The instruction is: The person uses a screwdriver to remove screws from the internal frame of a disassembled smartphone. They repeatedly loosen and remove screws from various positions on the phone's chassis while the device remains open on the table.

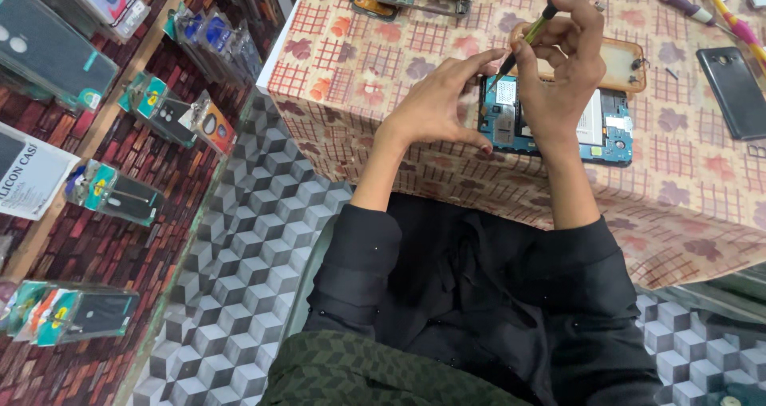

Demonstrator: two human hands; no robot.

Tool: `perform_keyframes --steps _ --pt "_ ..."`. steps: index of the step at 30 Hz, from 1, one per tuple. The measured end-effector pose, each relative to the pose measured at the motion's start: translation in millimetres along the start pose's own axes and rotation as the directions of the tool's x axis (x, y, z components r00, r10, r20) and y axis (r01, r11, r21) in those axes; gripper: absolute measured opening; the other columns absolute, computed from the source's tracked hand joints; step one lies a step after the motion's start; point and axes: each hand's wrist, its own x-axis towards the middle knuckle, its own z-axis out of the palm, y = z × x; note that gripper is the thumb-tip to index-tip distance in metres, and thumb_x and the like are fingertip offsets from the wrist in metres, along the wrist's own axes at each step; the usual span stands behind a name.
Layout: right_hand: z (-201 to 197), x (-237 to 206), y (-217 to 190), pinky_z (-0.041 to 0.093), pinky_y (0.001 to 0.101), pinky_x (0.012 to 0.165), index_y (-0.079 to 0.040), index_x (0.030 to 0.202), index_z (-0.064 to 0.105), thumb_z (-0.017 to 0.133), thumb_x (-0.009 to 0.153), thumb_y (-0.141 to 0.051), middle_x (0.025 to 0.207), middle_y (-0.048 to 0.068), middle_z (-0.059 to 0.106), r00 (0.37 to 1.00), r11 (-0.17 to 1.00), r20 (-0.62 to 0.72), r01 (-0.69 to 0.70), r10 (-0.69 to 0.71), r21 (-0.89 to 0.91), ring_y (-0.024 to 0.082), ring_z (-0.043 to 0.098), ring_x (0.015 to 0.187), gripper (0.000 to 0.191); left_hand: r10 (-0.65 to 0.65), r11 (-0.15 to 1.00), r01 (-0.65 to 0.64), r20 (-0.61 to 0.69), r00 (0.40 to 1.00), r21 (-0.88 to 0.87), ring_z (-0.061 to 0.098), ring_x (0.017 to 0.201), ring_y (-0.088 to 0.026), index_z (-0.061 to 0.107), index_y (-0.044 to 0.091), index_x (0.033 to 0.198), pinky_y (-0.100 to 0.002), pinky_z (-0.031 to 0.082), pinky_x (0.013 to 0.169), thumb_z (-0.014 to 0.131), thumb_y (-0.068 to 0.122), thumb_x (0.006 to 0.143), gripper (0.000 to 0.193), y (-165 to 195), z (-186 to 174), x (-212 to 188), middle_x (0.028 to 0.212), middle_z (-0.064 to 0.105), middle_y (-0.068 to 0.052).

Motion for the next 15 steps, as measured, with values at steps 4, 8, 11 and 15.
perform_keyframes --steps 4,8,11,15 --pt "-1.4 -1.5 0.7 0.066 0.0249 0.092 -0.006 0.146 0.045 0.074 0.110 0.017 0.112 0.009 0.062 1.000 1.000 -0.009 0.000 0.000 0.006 0.012 0.068 0.106 0.052 0.013 1.000 -0.012 -0.006 1.000 0.014 0.055 0.130 -0.034 0.031 0.022 0.159 -0.046 0.049 0.110 0.104 0.055 0.054 0.132 1.6 -1.8 0.1 0.145 0.060 -0.007" --pt "-1.0 -1.1 1.5 0.066 0.0250 0.092 -0.006 0.146 0.045 0.076 0.111 0.017 0.111 0.009 0.063 1.000 1.000 -0.009 0.007 -0.007 -0.006 0.012 0.068 0.106 0.052 0.014 1.000 -0.014 0.001 1.000 0.000 0.056 0.129 -0.032 0.031 0.023 0.160 -0.046 0.050 0.110 0.104 0.059 0.051 0.136 1.4 -1.7 0.8 0.144 0.061 -0.005" --pt "-1.0 -1.2 1.7 0.066 0.0248 0.092 -0.006 0.146 0.046 0.077 0.111 0.017 0.111 0.009 0.063 1.000 1.000 -0.017 0.010 -0.010 -0.015 0.012 0.068 0.106 0.052 0.020 1.000 -0.020 0.002 1.000 -0.002 0.056 0.129 -0.031 0.030 0.024 0.160 -0.045 0.050 0.109 0.104 0.062 0.049 0.138 0.1 -1.1 0.6 0.144 0.061 -0.004" --pt "-0.8 -1.4 0.9 0.065 0.0249 0.093 -0.006 0.146 0.046 0.075 0.110 0.017 0.111 0.010 0.063 1.000 1.000 -0.017 0.009 -0.009 -0.009 0.013 0.068 0.106 0.051 0.023 1.000 -0.023 0.013 1.000 0.008 0.056 0.128 -0.031 0.028 0.026 0.161 -0.046 0.051 0.109 0.103 0.063 0.050 0.138 -2.2 -1.0 0.1 0.145 0.061 -0.003"
